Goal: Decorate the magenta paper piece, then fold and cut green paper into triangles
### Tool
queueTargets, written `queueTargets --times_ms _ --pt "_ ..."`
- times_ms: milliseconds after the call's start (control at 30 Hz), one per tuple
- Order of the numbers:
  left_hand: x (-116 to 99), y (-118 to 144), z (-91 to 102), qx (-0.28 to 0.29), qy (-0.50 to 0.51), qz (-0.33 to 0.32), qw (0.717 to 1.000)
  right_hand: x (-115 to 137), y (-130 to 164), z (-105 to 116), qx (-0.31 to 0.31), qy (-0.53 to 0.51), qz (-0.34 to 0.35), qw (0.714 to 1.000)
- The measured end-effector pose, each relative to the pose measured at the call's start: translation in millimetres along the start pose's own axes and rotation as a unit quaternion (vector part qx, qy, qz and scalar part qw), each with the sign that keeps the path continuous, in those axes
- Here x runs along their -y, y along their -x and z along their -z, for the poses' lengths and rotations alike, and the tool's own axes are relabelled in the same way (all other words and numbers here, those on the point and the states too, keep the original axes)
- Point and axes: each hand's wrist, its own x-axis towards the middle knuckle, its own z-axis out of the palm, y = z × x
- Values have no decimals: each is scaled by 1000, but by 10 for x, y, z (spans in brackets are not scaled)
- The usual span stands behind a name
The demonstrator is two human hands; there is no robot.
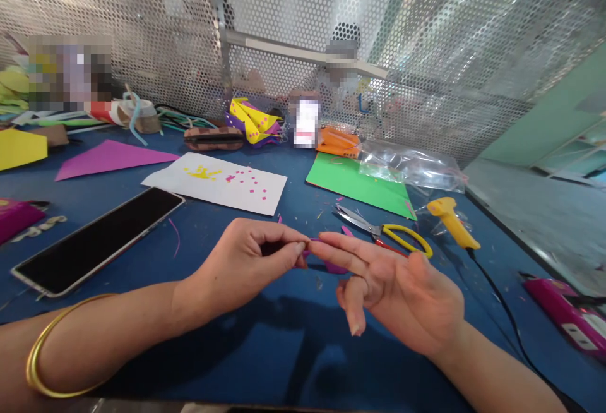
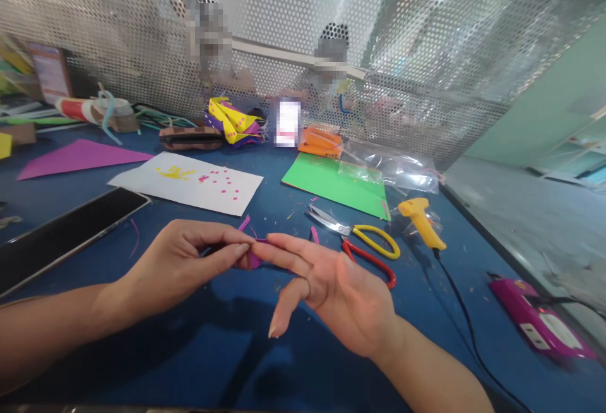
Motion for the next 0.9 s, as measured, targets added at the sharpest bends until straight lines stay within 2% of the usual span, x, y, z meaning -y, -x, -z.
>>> queueTargets --times_ms 167,267,333,400,500,567,767,900 --pt "-2 6 -5 6 23 -17 1000 6 -1 46 -34 13 -14 999" --pt "33 23 -22 -33 54 -30 998 8 -3 63 -44 7 -12 999" --pt "54 35 -25 -84 28 -77 993 10 -7 56 -34 -11 -13 999" --pt "63 42 -17 -114 -21 -160 980 12 -10 38 -15 -31 -15 999" --pt "49 38 7 -107 -100 -272 951 14 -10 11 0 -31 -26 999" --pt "32 30 24 -102 -143 -310 935 14 -7 4 -4 -11 -45 999" --pt "-4 24 72 -68 -204 -335 917 21 1 12 20 -25 -46 998" --pt "29 57 97 -71 -241 -364 897 19 -3 17 51 -61 -40 996"
